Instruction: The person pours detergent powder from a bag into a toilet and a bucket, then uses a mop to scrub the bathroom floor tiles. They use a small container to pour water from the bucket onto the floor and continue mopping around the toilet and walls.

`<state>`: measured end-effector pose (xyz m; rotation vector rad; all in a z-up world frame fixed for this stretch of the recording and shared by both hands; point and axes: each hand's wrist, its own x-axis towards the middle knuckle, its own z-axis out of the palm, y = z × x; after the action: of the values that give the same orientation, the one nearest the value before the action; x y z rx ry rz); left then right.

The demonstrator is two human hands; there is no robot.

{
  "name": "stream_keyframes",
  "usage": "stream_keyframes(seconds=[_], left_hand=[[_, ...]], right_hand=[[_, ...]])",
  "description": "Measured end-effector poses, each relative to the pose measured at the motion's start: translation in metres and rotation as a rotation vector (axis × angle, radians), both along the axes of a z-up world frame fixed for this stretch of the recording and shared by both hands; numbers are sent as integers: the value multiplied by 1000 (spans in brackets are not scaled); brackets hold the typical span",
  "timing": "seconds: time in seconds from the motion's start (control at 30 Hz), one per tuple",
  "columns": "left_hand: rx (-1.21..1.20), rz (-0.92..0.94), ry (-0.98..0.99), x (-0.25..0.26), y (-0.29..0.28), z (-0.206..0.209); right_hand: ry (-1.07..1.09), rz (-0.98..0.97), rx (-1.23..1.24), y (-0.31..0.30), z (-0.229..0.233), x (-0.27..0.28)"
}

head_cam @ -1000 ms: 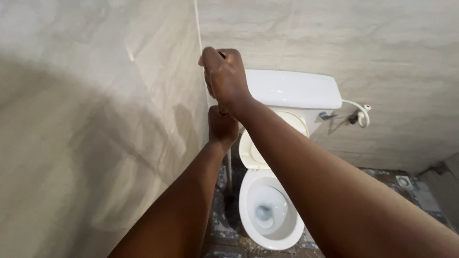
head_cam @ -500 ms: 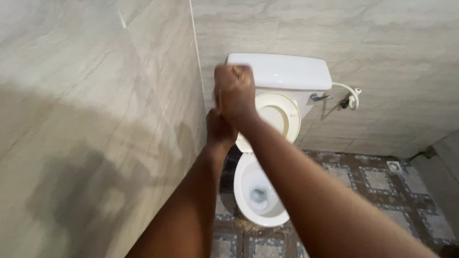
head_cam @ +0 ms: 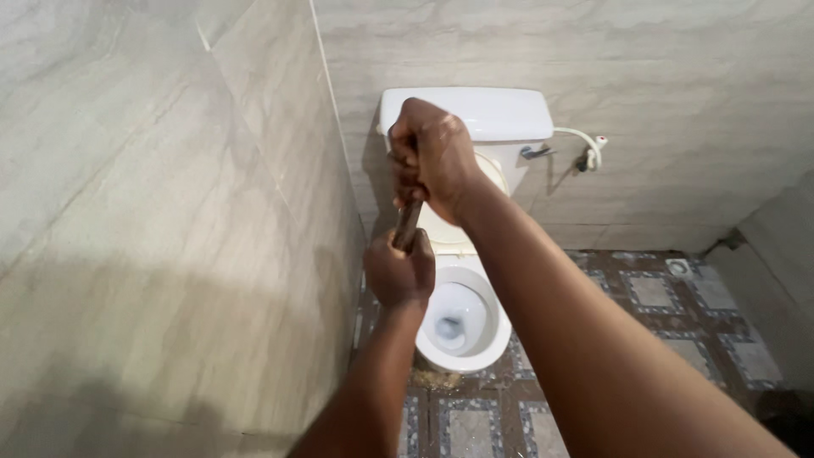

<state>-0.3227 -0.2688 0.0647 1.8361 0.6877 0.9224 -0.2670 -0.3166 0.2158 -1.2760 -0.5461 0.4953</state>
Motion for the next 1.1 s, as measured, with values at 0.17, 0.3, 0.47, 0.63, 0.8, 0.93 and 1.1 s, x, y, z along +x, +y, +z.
stream_keyframes(seconds=[0.17,0.3,0.47,0.63,0.8,0.93,1.1], left_hand=[[-57,38,-154,-7,-55,8],[-181,-142,-163,-26,-66,-6],[-137,-379,69,-59,-74,-38],[-15,-662,230,-105,-127,-34],[125,-901,464,-164,-176,-41],[-103,-883,401,-175,-184,-70],[-76,-556,464,-179,-158,-96]], right_hand=[[-36,-142,-34,-42,18,-33],[-124,-171,-123,-57,21,-73],[-19,-300,-17,-84,-4,-124],[23,-496,90,-163,-35,-163],[104,-498,93,-255,-65,-208],[227,-563,103,-269,-73,-214],[181,-574,16,-227,-49,-214]])
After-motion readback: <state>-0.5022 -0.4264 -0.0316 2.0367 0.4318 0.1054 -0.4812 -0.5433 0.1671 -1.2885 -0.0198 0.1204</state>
